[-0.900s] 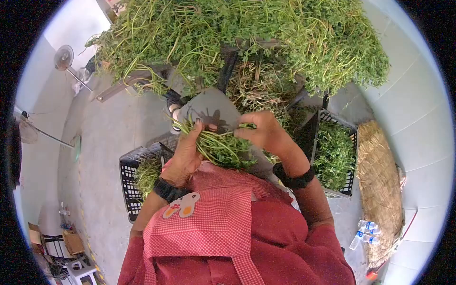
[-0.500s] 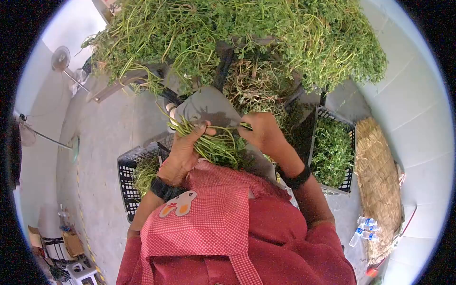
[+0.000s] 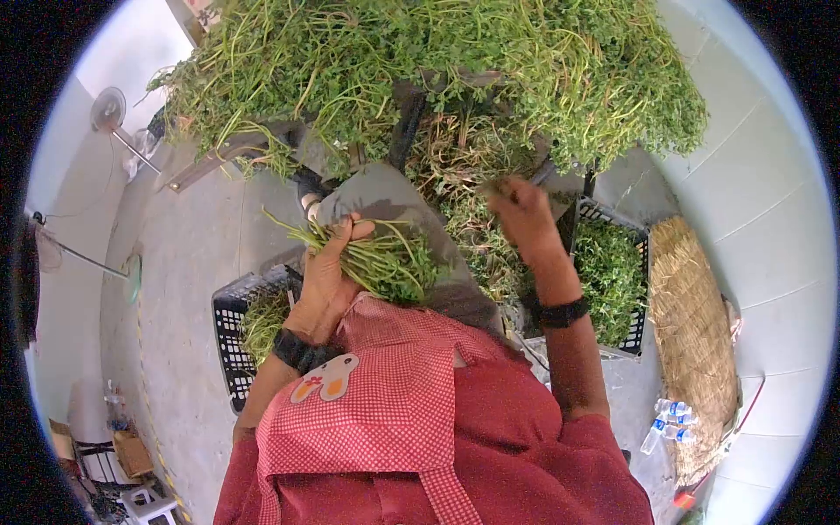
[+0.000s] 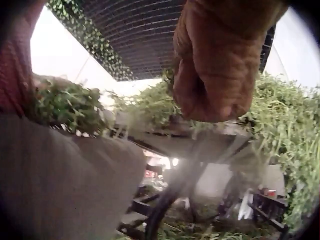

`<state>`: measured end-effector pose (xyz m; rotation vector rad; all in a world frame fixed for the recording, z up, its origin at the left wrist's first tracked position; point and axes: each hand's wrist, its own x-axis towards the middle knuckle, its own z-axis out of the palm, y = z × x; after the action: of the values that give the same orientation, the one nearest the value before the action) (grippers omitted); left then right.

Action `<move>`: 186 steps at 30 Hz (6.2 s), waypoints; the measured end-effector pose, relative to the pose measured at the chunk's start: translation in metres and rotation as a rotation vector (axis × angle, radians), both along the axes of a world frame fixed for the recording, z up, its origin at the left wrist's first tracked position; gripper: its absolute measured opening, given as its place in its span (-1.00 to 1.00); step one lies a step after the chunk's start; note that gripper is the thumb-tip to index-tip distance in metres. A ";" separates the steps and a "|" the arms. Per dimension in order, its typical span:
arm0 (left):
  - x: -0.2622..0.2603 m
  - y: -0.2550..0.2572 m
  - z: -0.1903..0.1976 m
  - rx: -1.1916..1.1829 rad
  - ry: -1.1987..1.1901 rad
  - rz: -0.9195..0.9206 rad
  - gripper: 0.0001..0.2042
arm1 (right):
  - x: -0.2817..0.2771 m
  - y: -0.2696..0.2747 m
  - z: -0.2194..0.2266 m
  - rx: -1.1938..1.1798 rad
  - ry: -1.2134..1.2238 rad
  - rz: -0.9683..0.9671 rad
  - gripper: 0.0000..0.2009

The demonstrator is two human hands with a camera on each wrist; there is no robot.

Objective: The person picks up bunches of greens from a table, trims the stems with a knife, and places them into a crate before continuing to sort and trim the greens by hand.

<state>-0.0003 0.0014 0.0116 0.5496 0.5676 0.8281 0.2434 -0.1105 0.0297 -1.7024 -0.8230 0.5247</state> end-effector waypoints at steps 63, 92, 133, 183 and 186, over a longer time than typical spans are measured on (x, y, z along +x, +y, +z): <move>0.010 -0.004 -0.012 0.142 0.036 -0.027 -0.82 | -0.056 0.014 -0.017 0.009 0.677 0.249 -0.78; -0.003 0.000 -0.005 0.204 0.026 -0.042 -0.77 | -0.068 0.030 -0.007 0.021 -0.105 0.647 -0.82; -0.013 0.006 -0.017 0.152 -0.250 -0.318 -0.62 | -0.076 0.076 0.024 0.053 0.023 0.888 -0.66; -0.004 0.004 -0.015 0.143 -0.093 -0.259 -0.65 | -0.081 0.079 0.000 0.146 0.101 0.667 -0.77; -0.001 -0.002 -0.006 0.096 -0.155 -0.254 -0.75 | -0.079 0.078 0.001 0.097 0.126 0.676 -0.80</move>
<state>-0.0018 -0.0002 0.0055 0.6251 0.3094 0.6512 0.1646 -0.0324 0.0305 -1.2606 -1.3096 1.0161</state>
